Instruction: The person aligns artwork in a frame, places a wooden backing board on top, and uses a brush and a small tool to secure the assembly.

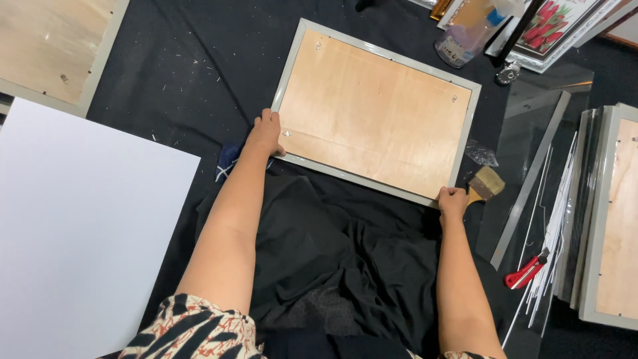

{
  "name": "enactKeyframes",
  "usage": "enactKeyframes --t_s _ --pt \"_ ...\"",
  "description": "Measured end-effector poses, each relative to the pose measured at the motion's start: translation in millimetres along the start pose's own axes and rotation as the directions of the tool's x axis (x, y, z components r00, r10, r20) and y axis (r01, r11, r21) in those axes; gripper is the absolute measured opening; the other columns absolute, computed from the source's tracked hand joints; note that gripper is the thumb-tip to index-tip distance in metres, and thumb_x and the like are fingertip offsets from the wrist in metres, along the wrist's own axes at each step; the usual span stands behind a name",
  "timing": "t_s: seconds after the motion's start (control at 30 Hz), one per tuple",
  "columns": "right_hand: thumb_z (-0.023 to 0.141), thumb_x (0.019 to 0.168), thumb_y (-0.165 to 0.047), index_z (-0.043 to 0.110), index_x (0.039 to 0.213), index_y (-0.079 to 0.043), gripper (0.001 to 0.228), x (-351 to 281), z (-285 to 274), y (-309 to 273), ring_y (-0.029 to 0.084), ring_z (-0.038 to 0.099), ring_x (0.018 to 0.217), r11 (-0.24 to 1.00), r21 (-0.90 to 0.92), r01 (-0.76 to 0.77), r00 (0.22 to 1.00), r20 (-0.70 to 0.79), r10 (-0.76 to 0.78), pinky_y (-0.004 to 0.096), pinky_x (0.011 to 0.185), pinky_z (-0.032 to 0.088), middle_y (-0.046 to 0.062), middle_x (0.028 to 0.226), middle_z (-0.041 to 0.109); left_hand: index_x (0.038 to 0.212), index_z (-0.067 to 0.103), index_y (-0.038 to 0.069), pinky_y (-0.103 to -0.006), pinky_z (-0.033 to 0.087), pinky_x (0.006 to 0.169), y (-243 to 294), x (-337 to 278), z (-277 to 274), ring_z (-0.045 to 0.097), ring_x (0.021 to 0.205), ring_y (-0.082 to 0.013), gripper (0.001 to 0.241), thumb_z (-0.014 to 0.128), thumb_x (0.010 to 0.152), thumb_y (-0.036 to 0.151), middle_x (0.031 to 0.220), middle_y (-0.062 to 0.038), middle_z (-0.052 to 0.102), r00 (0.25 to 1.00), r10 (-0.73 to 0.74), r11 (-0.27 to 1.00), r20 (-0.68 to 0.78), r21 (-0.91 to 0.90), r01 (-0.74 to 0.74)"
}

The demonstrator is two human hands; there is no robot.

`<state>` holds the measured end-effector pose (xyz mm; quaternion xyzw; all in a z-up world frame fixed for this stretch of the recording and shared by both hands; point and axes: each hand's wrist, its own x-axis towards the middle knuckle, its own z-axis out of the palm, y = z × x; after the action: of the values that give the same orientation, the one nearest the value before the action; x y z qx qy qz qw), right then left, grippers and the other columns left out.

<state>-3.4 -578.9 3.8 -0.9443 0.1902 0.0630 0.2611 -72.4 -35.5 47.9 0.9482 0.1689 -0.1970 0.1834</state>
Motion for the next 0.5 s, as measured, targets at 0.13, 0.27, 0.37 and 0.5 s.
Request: enactKeyframes --t_s 0.13,0.27,0.37,0.5 --pt "0.068 0.1 -0.025 0.067 0.102 -0.001 0.024 23.8 17.2 22.8 0.045 0.063 0.112 0.999 -0.04 0.002 0.999 -0.04 -0.004 0.047 0.092 0.054 0.027 0.109 0.064 0.139 0.04 -0.005 -0.0532 0.056 0.107 -1.8 -7.7 -7.3 0.049 0.13 -0.0501 0.099 0.098 0.064 0.024 0.151 -0.026 0.033 1.0 0.023 0.999 -0.008 -0.047 -0.023" --pt "0.065 0.102 -0.021 0.061 0.102 -0.002 0.02 30.3 26.7 29.2 0.048 0.063 0.107 0.993 -0.106 0.048 0.996 -0.067 -0.056 0.05 0.097 0.052 0.025 0.107 0.06 0.139 0.041 -0.006 -0.0519 0.054 0.11 -2.3 -3.5 -3.4 0.048 0.132 -0.0517 0.096 0.096 0.068 0.026 0.155 -0.029 0.03 0.998 0.054 0.998 -0.025 0.015 -0.054" --pt "0.065 0.102 -0.023 0.057 0.105 -0.002 0.023 21.9 27.1 22.6 0.05 0.06 0.109 0.99 -0.127 0.056 0.994 -0.083 -0.067 0.054 0.1 0.048 0.025 0.111 0.056 0.141 0.041 -0.006 -0.0512 0.054 0.11 -1.6 -7.8 -6.4 0.048 0.132 -0.0521 0.096 0.096 0.069 0.027 0.156 -0.03 0.03 0.997 0.066 0.997 -0.036 0.034 -0.065" --pt "0.067 0.101 -0.024 0.049 0.11 -0.004 0.028 9.1 22.9 8.0 0.053 0.058 0.113 0.994 -0.091 0.063 0.992 -0.107 -0.072 0.059 0.104 0.044 0.023 0.118 0.05 0.144 0.039 -0.008 -0.051 0.054 0.111 -1.4 -6.3 -4.6 0.047 0.133 -0.0531 0.097 0.094 0.072 0.027 0.159 -0.031 0.029 0.996 0.082 0.995 -0.038 0.061 -0.08"
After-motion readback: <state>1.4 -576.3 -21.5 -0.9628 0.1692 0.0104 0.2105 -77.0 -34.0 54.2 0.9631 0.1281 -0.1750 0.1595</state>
